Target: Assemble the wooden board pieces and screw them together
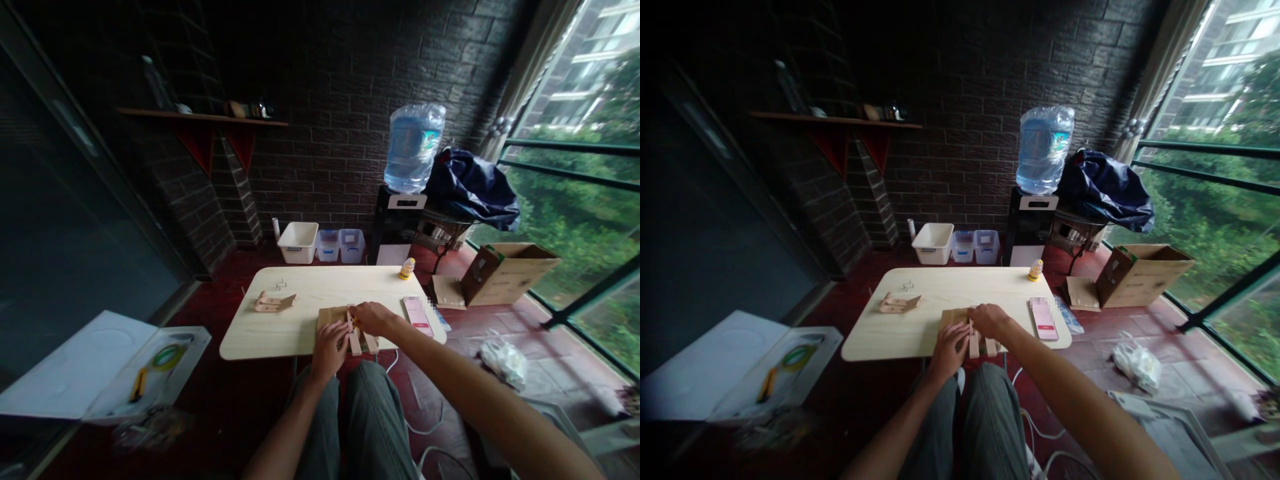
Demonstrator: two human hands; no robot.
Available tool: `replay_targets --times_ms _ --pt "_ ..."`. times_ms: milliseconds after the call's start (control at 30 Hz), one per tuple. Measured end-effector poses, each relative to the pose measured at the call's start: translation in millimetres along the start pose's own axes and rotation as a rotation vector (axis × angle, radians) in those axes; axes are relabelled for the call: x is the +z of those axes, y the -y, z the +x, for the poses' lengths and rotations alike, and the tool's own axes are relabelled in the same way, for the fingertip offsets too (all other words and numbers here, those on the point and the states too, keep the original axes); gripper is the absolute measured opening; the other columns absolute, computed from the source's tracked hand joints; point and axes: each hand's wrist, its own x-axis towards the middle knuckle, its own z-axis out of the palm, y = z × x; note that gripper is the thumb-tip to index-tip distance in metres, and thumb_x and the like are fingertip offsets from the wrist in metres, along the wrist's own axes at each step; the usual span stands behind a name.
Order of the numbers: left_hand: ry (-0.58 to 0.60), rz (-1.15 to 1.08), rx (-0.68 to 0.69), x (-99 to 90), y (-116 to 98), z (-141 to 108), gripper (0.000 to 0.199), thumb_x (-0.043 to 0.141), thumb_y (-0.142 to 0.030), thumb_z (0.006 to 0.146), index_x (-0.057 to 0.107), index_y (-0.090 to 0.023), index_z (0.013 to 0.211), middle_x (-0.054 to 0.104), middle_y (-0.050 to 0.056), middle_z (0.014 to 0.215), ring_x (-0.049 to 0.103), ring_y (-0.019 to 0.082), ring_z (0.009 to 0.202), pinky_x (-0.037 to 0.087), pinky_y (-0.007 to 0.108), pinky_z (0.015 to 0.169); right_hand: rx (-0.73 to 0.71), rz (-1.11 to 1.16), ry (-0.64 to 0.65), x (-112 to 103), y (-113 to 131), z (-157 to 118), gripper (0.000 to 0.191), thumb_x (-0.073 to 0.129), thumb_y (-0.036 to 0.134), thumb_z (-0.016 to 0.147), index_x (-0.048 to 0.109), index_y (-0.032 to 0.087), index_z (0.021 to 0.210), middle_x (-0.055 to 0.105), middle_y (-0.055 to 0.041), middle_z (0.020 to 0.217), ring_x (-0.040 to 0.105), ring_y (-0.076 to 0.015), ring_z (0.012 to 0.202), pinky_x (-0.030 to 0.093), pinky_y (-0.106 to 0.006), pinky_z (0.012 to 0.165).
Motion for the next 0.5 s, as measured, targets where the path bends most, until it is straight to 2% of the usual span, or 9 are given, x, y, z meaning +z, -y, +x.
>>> replay_targets --times_ms 233,400,500 --pt "0.003 -0.017 -0.035 4.2 2 4 0.029 0.06 -0.022 0.094 0.07 -0.03 0.12 0.073 0.004 0.125 0.062 0.024 0.125 0.046 0.051 0.112 0.067 0.057 0.009 17 -3 10 0.033 0.055 0.03 0.098 0.059 0.012 0.126 0.073 -0.0198 0.116 0.071 -0.0285 0.108 0.055 -0.034 0.087" --pt "0.009 0.004 -0.02 5.8 1 3 0.028 0.059 -0.022 0.095 0.07 -0.031 0.119 0.073 0.003 0.124 0.062 0.025 0.125 0.045 0.052 0.113 0.098 0.075 -0.002 14 1 6 0.037 0.055 0.03 0.098 0.056 0.011 0.129 0.073 -0.0198 0.115 0.072 -0.0281 0.107 0.055 -0.032 0.085" --pt "-0.021 0.016 -0.028 6.7 0 2 0.029 0.059 -0.022 0.094 0.07 -0.031 0.119 0.073 0.004 0.124 0.063 0.026 0.124 0.044 0.054 0.113 0.069 0.081 0.0 7 2 -1 0.041 0.057 0.026 0.095 0.053 0.011 0.133 0.073 -0.019 0.115 0.072 -0.0279 0.105 0.055 -0.032 0.082"
